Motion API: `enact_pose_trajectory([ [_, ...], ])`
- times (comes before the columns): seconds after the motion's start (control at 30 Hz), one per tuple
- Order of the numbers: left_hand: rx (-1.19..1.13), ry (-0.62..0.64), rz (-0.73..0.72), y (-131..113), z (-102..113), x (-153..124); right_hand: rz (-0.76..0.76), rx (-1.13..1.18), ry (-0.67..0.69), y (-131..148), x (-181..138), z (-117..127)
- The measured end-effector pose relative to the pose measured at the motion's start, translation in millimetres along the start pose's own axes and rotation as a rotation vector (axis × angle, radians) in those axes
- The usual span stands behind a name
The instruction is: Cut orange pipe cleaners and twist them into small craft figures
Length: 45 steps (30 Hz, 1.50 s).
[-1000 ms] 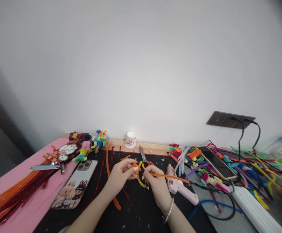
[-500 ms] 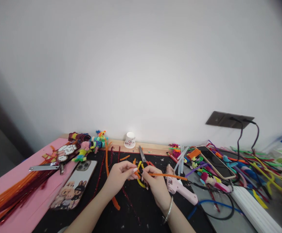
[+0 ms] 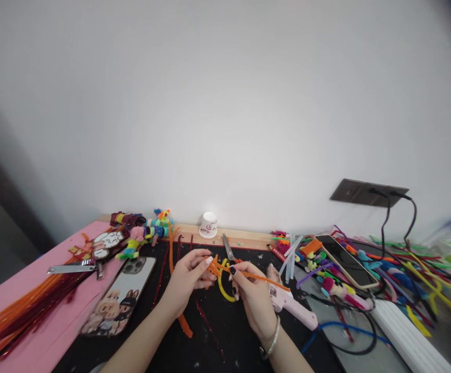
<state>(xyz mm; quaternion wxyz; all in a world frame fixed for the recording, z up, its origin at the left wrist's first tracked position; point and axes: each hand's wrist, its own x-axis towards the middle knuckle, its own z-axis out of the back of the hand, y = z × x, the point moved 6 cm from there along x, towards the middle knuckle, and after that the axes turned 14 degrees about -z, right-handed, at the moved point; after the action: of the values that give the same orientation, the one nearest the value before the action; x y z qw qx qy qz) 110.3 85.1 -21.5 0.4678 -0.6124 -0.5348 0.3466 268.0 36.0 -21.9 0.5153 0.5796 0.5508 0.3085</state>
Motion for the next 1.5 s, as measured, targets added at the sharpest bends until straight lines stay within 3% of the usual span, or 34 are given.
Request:
enact_pose_trajectory([
  [0.17,-0.187,0.011,0.201,17,-4,-4,-0.008,0.012,0.048,-1,-2,-5],
  [0.3,-0.290,0.016,0.269,23,-7,-7,-0.027,0.021,0.068,-3,-3,-8],
  [0.53,-0.240,0.157,0.299,21,-16,-13,-0.027,0.058,0.057,0,-3,-6],
  [0.8,-0.107,0.102,0.268,21,-14,-11,-0.047,-0.012,0.076,-6,-2,-9],
  [1.17,-0.227,0.151,0.263,20,-17,-11,-0.052,0.013,0.090,-7,-2,-10],
  [1.5,-0.232,0.105,0.248,23,-14,-9,-0.052,-0.048,0.113,-10,-3,-13],
])
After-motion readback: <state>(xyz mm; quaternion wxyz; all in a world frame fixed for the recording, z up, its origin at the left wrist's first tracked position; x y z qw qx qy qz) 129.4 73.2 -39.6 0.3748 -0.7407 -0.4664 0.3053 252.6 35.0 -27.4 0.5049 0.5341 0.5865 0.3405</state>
